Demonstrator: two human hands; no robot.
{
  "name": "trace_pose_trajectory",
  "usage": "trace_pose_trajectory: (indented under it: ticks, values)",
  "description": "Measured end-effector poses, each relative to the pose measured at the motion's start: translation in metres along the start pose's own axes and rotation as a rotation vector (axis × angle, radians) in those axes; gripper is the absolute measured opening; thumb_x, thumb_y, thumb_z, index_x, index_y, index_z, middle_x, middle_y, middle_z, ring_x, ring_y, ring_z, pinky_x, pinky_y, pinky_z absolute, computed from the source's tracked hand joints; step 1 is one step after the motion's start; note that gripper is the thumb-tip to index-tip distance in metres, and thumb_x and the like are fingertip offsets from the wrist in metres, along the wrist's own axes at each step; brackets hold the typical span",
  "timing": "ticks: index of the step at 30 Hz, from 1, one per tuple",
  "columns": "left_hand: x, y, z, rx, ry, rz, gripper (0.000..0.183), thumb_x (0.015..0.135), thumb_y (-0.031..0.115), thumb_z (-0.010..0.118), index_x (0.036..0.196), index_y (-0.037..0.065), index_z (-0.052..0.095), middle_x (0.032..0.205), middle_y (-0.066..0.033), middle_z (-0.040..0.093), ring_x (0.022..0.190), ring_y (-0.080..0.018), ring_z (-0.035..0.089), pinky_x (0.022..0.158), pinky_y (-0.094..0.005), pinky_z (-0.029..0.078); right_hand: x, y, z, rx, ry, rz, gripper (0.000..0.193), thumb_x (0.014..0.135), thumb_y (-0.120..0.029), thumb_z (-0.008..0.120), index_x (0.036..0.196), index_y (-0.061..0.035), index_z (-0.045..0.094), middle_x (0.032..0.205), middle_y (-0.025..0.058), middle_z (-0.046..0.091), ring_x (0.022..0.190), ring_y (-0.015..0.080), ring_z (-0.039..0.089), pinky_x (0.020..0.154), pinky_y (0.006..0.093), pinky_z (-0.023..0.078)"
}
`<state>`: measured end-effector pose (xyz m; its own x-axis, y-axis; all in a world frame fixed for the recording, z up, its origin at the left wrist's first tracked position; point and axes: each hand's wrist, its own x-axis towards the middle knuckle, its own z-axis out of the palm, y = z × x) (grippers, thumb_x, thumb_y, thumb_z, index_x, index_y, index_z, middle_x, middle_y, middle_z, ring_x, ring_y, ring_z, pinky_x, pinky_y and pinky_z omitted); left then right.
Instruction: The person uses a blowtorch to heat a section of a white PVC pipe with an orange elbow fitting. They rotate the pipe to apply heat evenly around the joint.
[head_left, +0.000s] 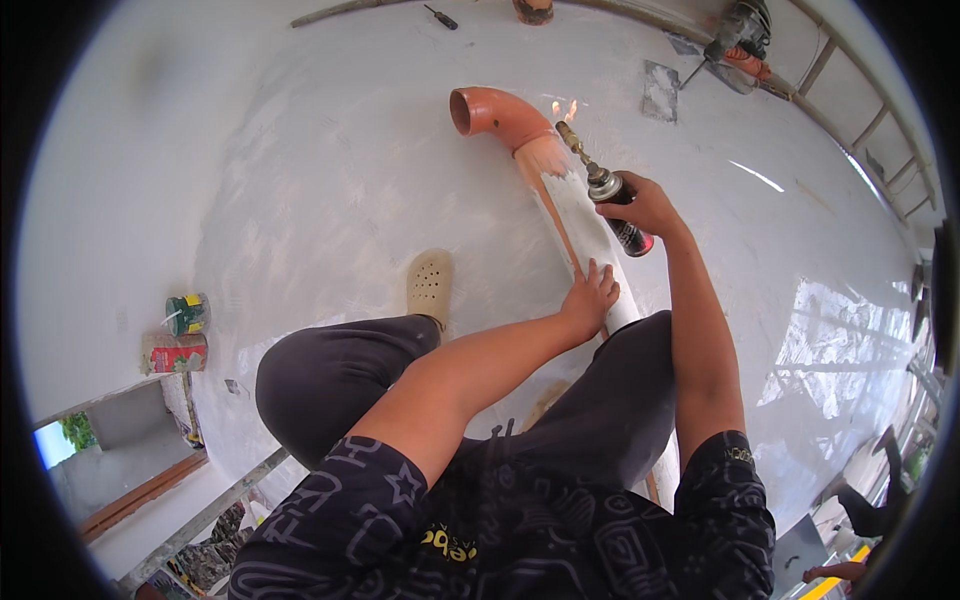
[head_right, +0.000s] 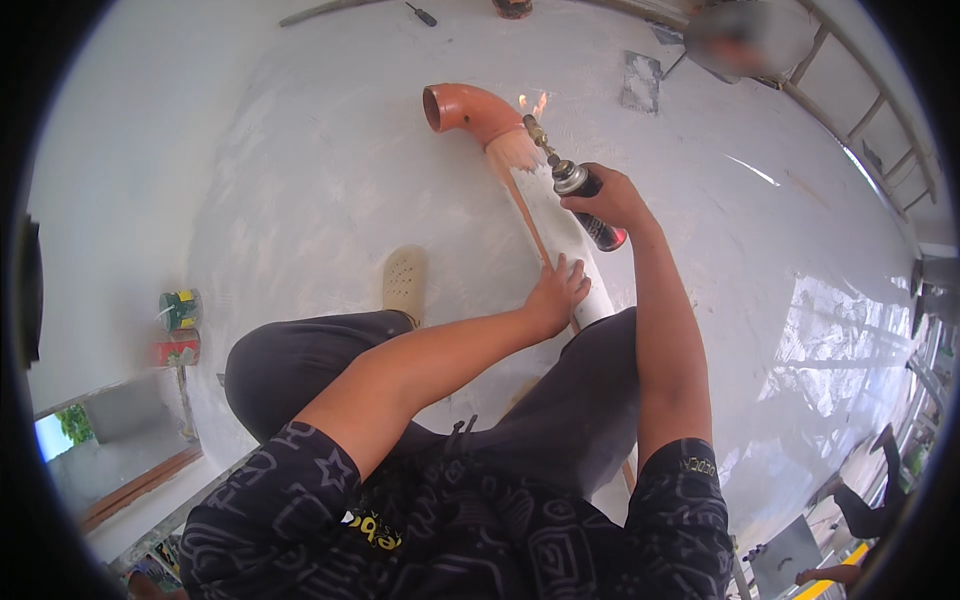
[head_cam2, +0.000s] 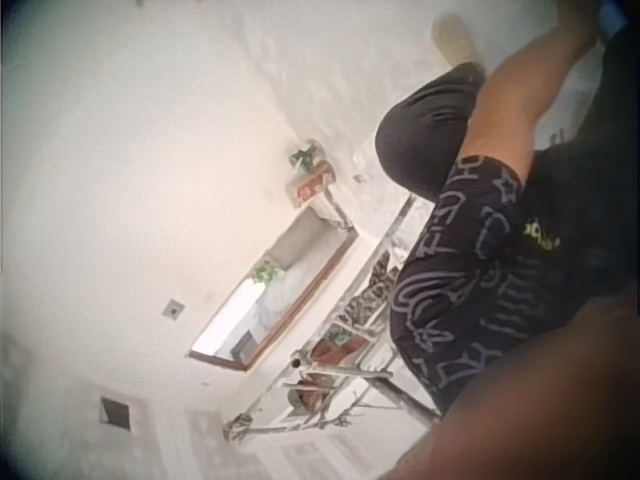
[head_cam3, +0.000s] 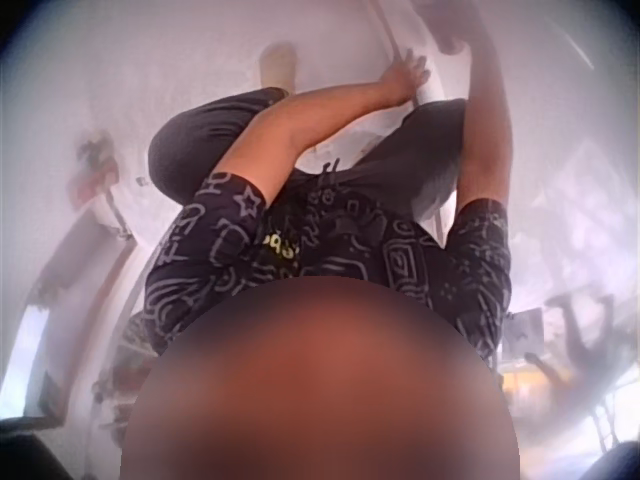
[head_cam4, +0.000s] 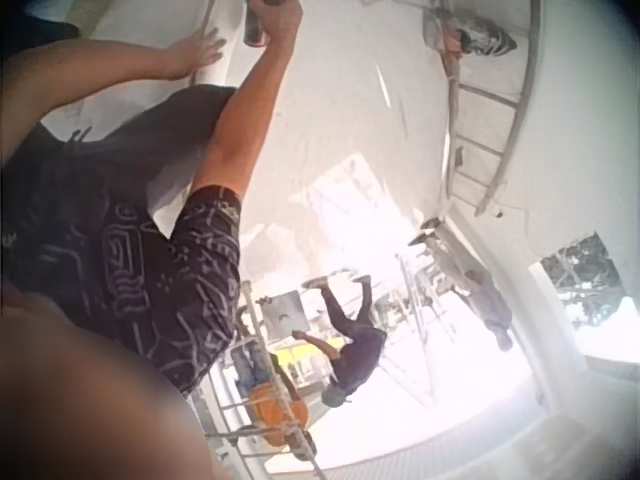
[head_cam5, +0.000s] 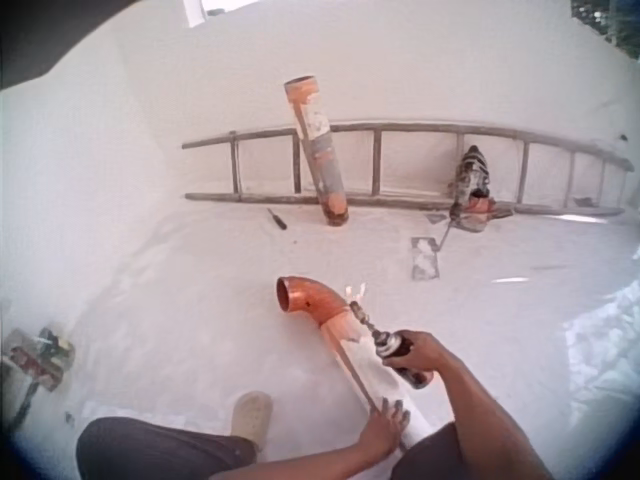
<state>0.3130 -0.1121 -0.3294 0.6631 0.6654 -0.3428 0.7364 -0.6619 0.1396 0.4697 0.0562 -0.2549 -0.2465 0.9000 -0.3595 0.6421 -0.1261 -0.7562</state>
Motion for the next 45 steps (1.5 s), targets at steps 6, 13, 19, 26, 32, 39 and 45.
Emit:
trace_pose_trajectory:
  ticks: [6, 13, 19, 26, 32, 39, 45]
  values:
    - [-0.05, 0.011, -0.001, -0.08, -0.045, -0.038, 0.059, 0.099, 0.018, 0.063, 0.156, 0.007, 0.05, 0.17, -0.0248, 0.037, 0.155, -0.0472, 0.037, 0.115, -0.0591, 0.042, -0.012, -0.029, 0.031, -0.016, -0.038, -0.06, 0.069, 0.075, -0.04, 0.093, 0.133, -0.0085, 0.072, 0.116, 0.0165, 0.079, 0.106, 0.0303, 0.076, 0.096, 0.0417, 0.059]
    - [-0.053, -0.003, 0.003, -0.129, -0.02, -0.055, 0.062, 0.1, 0.017, 0.06, 0.16, 0.006, 0.047, 0.173, -0.0263, 0.031, 0.154, -0.0479, 0.039, 0.116, -0.0589, 0.043, 0.02, -0.04, 0.036, -0.11, -0.062, -0.084, 0.069, 0.073, -0.042, 0.093, 0.13, -0.0074, 0.073, 0.112, 0.0185, 0.079, 0.103, 0.0337, 0.077, 0.093, 0.0423, 0.059]
    - [-0.043, -0.009, 0.014, -0.121, -0.047, -0.096, 0.062, 0.101, 0.021, 0.06, 0.16, 0.005, 0.047, 0.174, -0.0265, 0.029, 0.153, -0.0475, 0.041, 0.115, -0.0583, 0.044, 0.045, -0.036, 0.048, -0.14, -0.067, -0.085, 0.07, 0.072, -0.042, 0.092, 0.13, -0.0086, 0.073, 0.111, 0.0185, 0.079, 0.103, 0.0345, 0.077, 0.092, 0.0427, 0.06]
    - [-0.039, -0.027, 0.025, -0.082, -0.085, -0.104, 0.064, 0.1, 0.021, 0.062, 0.161, 0.006, 0.047, 0.174, -0.0261, 0.029, 0.151, -0.0483, 0.043, 0.114, -0.0589, 0.045, 0.067, -0.037, 0.064, -0.148, -0.102, -0.083, 0.07, 0.072, -0.041, 0.091, 0.131, -0.0089, 0.073, 0.113, 0.0187, 0.079, 0.104, 0.0345, 0.077, 0.094, 0.0435, 0.059]
    - [-0.03, -0.027, 0.027, -0.076, -0.093, -0.116, 0.065, 0.1, 0.021, 0.063, 0.161, 0.007, 0.048, 0.175, -0.0256, 0.028, 0.15, -0.0478, 0.045, 0.113, -0.0583, 0.047, 0.073, -0.031, 0.059, -0.117, -0.098, -0.094, 0.072, 0.072, -0.041, 0.092, 0.132, -0.0078, 0.073, 0.114, 0.0191, 0.079, 0.105, 0.0349, 0.077, 0.094, 0.0431, 0.059]
    - [-0.02, -0.019, 0.019, -0.071, -0.12, -0.12, 0.062, 0.101, 0.019, 0.061, 0.161, 0.007, 0.048, 0.175, -0.0253, 0.028, 0.149, -0.0472, 0.046, 0.113, -0.0573, 0.047, 0.074, -0.018, 0.04, -0.061, -0.086, -0.073, 0.071, 0.073, -0.038, 0.092, 0.133, -0.007, 0.073, 0.116, 0.0188, 0.079, 0.106, 0.0323, 0.077, 0.095, 0.0417, 0.059]
    - [-0.015, -0.011, 0.015, -0.074, -0.112, -0.133, 0.063, 0.101, 0.018, 0.06, 0.161, 0.006, 0.048, 0.175, -0.0261, 0.028, 0.147, -0.0463, 0.048, 0.11, -0.0557, 0.048, 0.069, -0.004, 0.023, -0.033, -0.098, -0.03, 0.07, 0.074, -0.038, 0.093, 0.134, -0.0073, 0.073, 0.117, 0.0176, 0.079, 0.107, 0.0308, 0.076, 0.097, 0.0412, 0.058]
